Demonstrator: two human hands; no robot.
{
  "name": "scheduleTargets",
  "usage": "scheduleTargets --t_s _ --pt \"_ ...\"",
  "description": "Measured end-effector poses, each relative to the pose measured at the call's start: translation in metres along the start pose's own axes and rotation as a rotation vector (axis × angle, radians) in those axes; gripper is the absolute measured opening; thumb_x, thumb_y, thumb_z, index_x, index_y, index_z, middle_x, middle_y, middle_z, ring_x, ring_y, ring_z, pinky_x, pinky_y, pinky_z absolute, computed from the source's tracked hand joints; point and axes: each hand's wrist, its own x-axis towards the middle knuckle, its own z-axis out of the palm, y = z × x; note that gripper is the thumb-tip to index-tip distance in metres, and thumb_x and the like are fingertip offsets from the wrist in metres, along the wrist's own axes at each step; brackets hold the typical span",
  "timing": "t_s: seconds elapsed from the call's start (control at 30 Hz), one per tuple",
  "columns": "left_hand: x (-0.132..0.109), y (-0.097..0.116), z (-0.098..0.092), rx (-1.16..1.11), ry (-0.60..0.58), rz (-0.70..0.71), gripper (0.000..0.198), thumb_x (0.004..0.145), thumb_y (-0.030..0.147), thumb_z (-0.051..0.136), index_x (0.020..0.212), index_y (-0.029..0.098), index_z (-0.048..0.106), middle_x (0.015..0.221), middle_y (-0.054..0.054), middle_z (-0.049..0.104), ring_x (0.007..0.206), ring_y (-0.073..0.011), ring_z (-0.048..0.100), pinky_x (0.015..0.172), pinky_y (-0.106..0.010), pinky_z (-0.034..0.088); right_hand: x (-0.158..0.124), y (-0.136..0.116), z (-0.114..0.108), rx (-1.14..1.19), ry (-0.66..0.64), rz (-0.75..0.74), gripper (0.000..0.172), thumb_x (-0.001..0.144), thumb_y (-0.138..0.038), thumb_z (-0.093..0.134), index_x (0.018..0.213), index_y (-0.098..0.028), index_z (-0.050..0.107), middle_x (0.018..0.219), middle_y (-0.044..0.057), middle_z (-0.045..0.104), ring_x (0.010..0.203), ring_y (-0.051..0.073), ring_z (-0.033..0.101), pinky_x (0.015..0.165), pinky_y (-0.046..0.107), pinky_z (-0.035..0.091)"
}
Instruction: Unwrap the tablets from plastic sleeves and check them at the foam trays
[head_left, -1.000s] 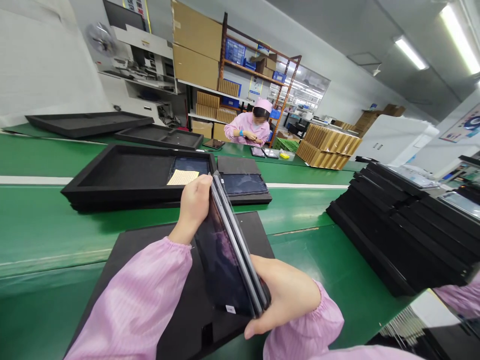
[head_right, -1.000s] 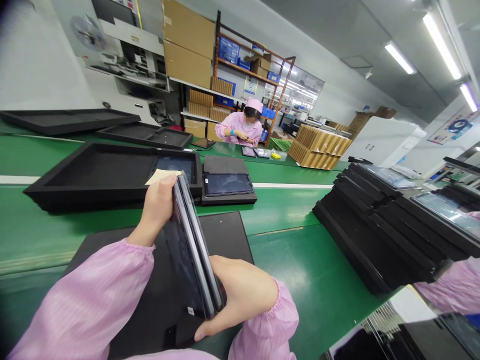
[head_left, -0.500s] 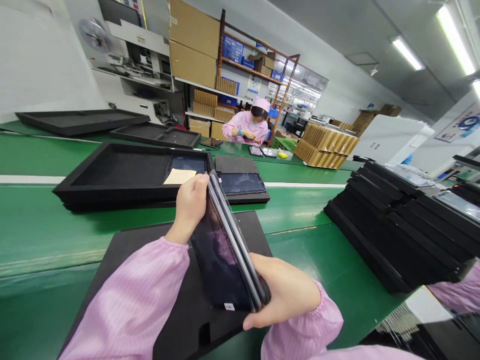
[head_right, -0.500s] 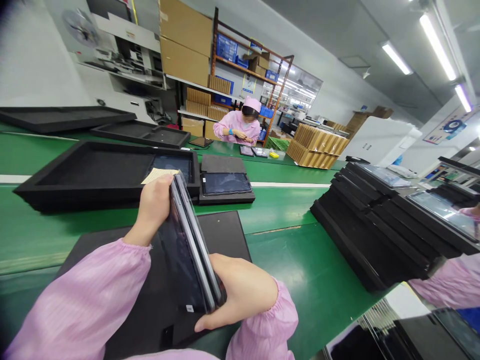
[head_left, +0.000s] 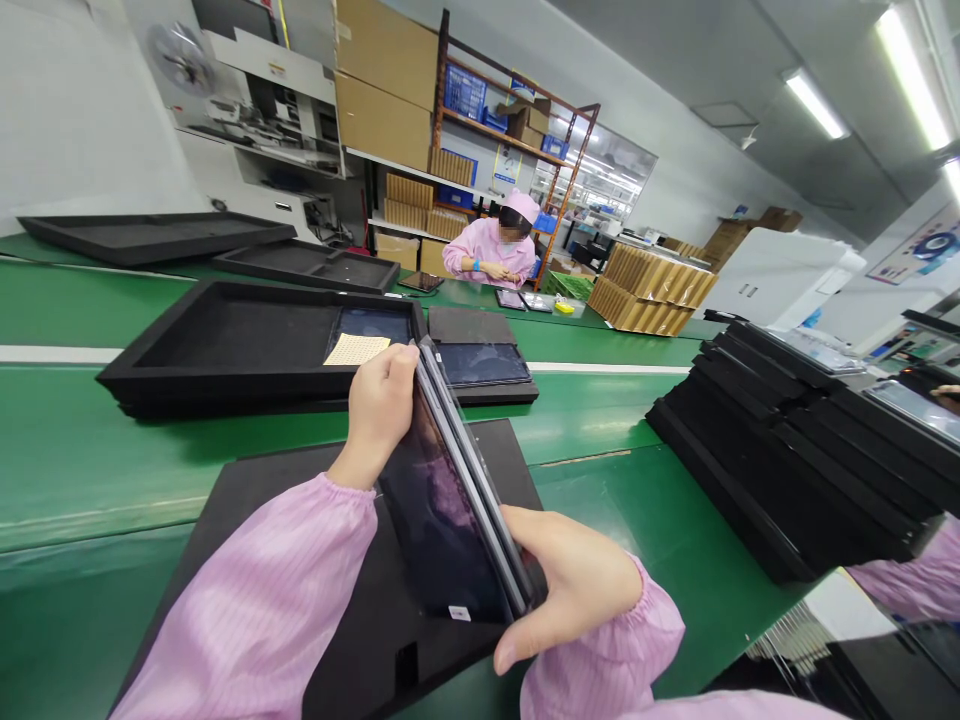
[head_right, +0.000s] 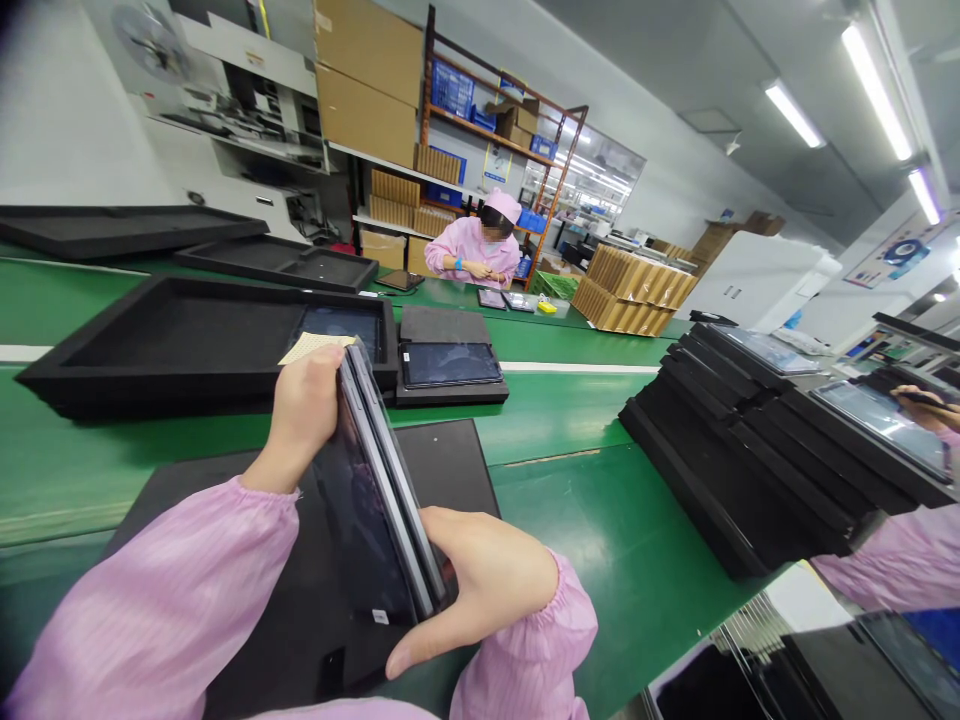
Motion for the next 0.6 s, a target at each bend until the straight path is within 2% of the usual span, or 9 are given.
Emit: scheduleTargets --t_s 0.17,0.3,0.37,0.47,0.6 --pt "-0.0012 -0.0001 -0.0005 0.017 0.0 0.015 0.033 0.076 0.046 0.041 0.05 0.027 0.035 0.05 -0.001 0.043 0.055 -0.0203 0.044 0.053 -0.033 0.033 -0.0003 0.0007 -0.0004 0.041 0.006 0.018 0.068 0.058 -0.068 0.082 0.106 -0.022 0.064 0.097 0.003 0.066 0.083 0.023 0.064 0.071 0.031 0.05" --pt "-0.0012 0.0007 -0.0011 0.026 0.004 0.001 0.031 0.074 0.046 0.041 0.049 0.027 0.034 0.049 -0.001 0.042 0.054 -0.0204 0.043 0.053 -0.034 0.032 -0.002 -0.0013 0.0 0.001 0.018 0.05 0.052 0.058 -0.046 0.083 0.1 -0.023 0.062 0.091 0.0 0.062 0.076 0.019 0.059 0.068 0.029 0.048" --pt "-0.0015 0.001 -0.0013 0.027 0.009 0.001 0.031 0.073 0.045 0.041 0.05 0.027 0.033 0.049 -0.001 0.041 0.055 -0.0205 0.042 0.052 -0.034 0.031 -0.0024 -0.0013 0.0004 -0.006 0.016 0.063 0.049 0.056 -0.038 0.082 0.099 -0.023 0.062 0.09 -0.001 0.062 0.075 0.019 0.059 0.068 0.029 0.047" --pt "-0.0019 0.0015 -0.0012 0.036 0.008 -0.003 0.031 0.073 0.047 0.041 0.05 0.028 0.032 0.05 -0.001 0.04 0.055 -0.0205 0.042 0.052 -0.033 0.031 -0.0014 0.0003 0.0002 0.0 0.011 0.058 0.052 0.055 -0.042 0.084 0.099 -0.024 0.062 0.089 -0.002 0.061 0.074 0.019 0.059 0.066 0.029 0.049" --pt "-0.0014 0.0007 0.0003 0.008 0.007 0.007 0.031 0.074 0.049 0.038 0.052 0.028 0.035 0.053 -0.001 0.043 0.058 -0.0211 0.045 0.056 -0.034 0.035 0.0006 0.0035 -0.0006 0.055 -0.031 -0.025 0.062 0.057 -0.051 0.086 0.108 -0.024 0.064 0.096 0.001 0.064 0.082 0.021 0.064 0.066 0.027 0.054"
